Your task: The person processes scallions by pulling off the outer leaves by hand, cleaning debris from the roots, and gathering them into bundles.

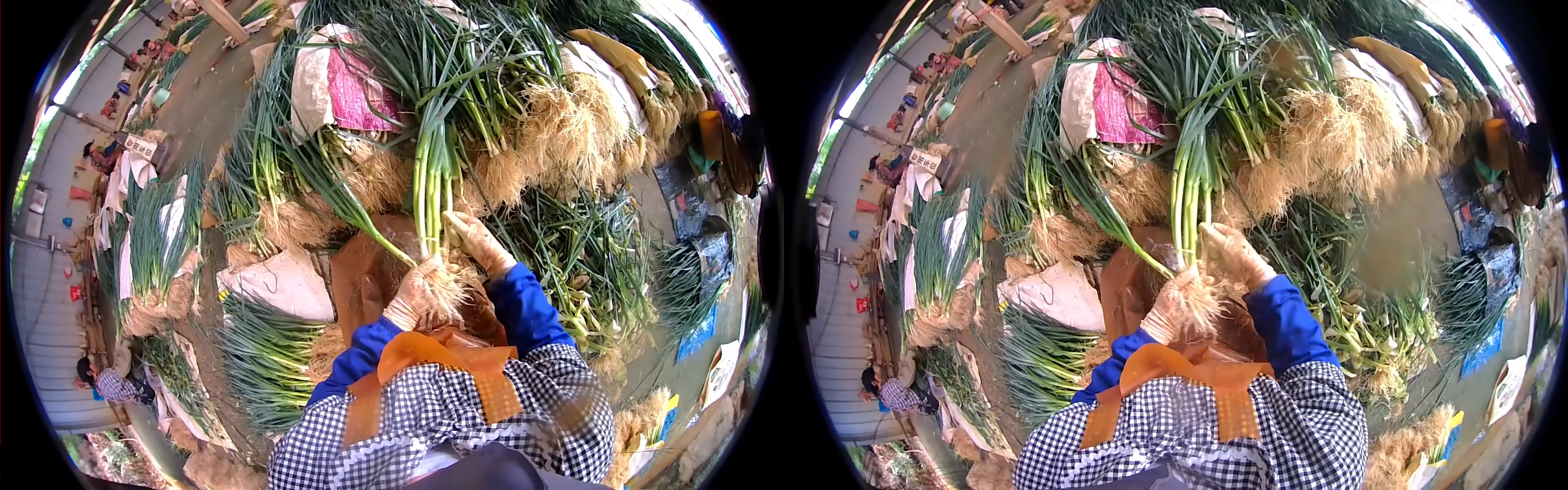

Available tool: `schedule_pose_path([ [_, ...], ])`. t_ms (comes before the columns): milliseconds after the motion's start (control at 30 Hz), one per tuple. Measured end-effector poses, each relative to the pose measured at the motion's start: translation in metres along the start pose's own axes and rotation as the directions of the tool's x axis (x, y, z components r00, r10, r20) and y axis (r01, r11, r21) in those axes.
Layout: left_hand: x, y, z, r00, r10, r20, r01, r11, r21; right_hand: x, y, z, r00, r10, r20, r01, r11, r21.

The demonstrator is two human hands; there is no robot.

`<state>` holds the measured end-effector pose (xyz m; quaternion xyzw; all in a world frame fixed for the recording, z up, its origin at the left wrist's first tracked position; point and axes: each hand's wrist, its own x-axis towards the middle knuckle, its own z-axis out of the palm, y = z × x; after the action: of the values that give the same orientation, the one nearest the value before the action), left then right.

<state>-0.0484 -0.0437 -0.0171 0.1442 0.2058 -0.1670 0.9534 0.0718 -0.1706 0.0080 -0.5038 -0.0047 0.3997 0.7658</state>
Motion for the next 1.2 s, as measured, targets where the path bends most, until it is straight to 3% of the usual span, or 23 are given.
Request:
schedule_pose_path([
  [33, -0.001, 0.001, 0.007, 0.998, 0.034, -0.048, -0.035, 0.999, -0.017, 0.006, 0.007, -0.003, 1.000, -0.023, 0.004, 0.023, 0.998, -0.059],
  [67, -0.001, 0.005, 0.000, 0.982, -0.019, 0.187, 0.028, 0.998, -0.049, 0.009, 0.010, -0.002, 0.999, -0.045, 0.010, 0.046, 0.992, -0.122],
  [100, 0.001, 0.003, -0.007, 0.983, 0.014, 0.184, 0.002, 0.996, -0.086, 0.011, 0.025, 0.010, 0.962, -0.252, -0.109, 0.230, 0.957, -0.179],
  [133, -0.001, 0.000, -0.007, 0.983, 0.046, 0.175, -0.024, 0.992, -0.126, 0.014, 0.037, -0.001, 0.834, -0.542, -0.101, 0.261, 0.550, -0.793],
  [200, -0.005, 0.009, -0.001, 0.988, 0.128, 0.087, -0.130, 0.991, 0.022, -0.017, 0.034, 0.000, 0.796, -0.602, 0.054, 0.392, 0.446, -0.805],
  [233, -0.002, 0.009, 0.001, 0.979, 0.195, -0.052, -0.194, 0.981, 0.028, -0.035, 0.029, -0.008, 0.813, -0.556, 0.172, 0.350, 0.231, -0.908],
  [267, -0.005, 0.011, 0.004, 0.989, 0.133, 0.058, -0.125, 0.985, -0.122, -0.053, 0.020, -0.016, 0.886, -0.439, 0.149, 0.332, 0.378, -0.864],
  [333, -0.004, 0.017, 0.000, 0.959, 0.022, 0.282, 0.059, 0.959, -0.277, -0.054, 0.019, -0.052, 0.885, -0.450, 0.114, 0.151, 0.045, -0.988],
  [400, -0.004, 0.014, -0.004, 0.969, 0.056, 0.240, 0.001, 0.973, -0.230, -0.048, 0.004, -0.073, 0.998, -0.066, -0.021, -0.032, -0.171, -0.985],
  [433, -0.001, 0.016, -0.003, 0.974, 0.099, 0.205, -0.064, 0.983, -0.171, -0.032, 0.003, -0.065, 0.990, 0.019, -0.138, -0.135, -0.104, -0.985],
  [467, 0.001, 0.017, -0.001, 0.973, 0.101, 0.209, -0.066, 0.984, -0.168, -0.002, 0.041, -0.090, 0.996, -0.033, 0.087, 0.093, 0.444, -0.891],
  [500, -0.002, 0.014, 0.000, 0.981, 0.107, 0.162, -0.088, 0.989, -0.121, 0.027, 0.079, -0.115, 0.948, -0.082, 0.307, 0.227, 0.852, -0.472],
  [567, -0.009, 0.018, 0.006, 0.986, 0.087, 0.144, -0.082, 0.996, -0.038, 0.002, 0.014, -0.021, 0.945, -0.080, 0.318, 0.145, 0.971, -0.188],
  [600, -0.014, 0.014, 0.024, 0.975, 0.167, -0.144, -0.162, 0.986, 0.046, -0.010, -0.006, 0.014, 0.959, -0.078, 0.272, 0.161, 0.941, -0.297],
  [667, -0.008, 0.027, 0.002, 0.922, -0.109, 0.373, 0.192, 0.962, -0.194, 0.015, 0.022, 0.019, 0.925, -0.247, 0.288, 0.308, 0.933, -0.188],
  [733, -0.004, 0.021, 0.001, 0.960, -0.043, 0.275, 0.106, 0.970, -0.217, 0.024, 0.032, 0.024, 0.945, -0.194, 0.263, 0.089, 0.927, 0.364],
  [800, -0.005, 0.018, 0.009, 0.984, 0.018, 0.176, 0.023, 0.974, -0.227, 0.027, 0.044, 0.022, 0.932, -0.116, 0.345, -0.117, 0.802, 0.586],
  [933, -0.005, 0.017, 0.010, 0.968, -0.028, 0.250, 0.111, 0.940, -0.321, 0.035, 0.055, 0.028, 0.980, -0.083, 0.182, -0.047, 0.791, 0.611],
  [1000, -0.005, 0.017, 0.009, 0.972, -0.026, 0.234, 0.096, 0.950, -0.296, 0.044, 0.068, 0.024, 0.905, -0.228, 0.358, -0.105, 0.697, 0.710],
  [1067, -0.006, 0.016, 0.008, 0.976, -0.019, 0.215, 0.079, 0.959, -0.274, 0.052, 0.081, 0.021, 0.915, -0.333, 0.228, 0.030, 0.620, 0.784],
  [1100, -0.007, 0.017, 0.007, 0.978, -0.014, 0.207, 0.069, 0.963, -0.261, 0.056, 0.086, 0.016, 0.857, -0.376, 0.352, -0.116, 0.526, 0.843],
  [1133, -0.008, 0.017, 0.005, 0.980, -0.005, 0.200, 0.056, 0.966, -0.251, 0.026, 0.045, 0.037, 0.989, 0.000, 0.145, -0.096, 0.748, 0.657],
  [1200, -0.012, 0.019, 0.004, 0.983, 0.010, 0.185, 0.033, 0.974, -0.225, 0.021, 0.032, 0.033, 0.957, -0.164, 0.239, 0.086, 0.948, 0.307],
])
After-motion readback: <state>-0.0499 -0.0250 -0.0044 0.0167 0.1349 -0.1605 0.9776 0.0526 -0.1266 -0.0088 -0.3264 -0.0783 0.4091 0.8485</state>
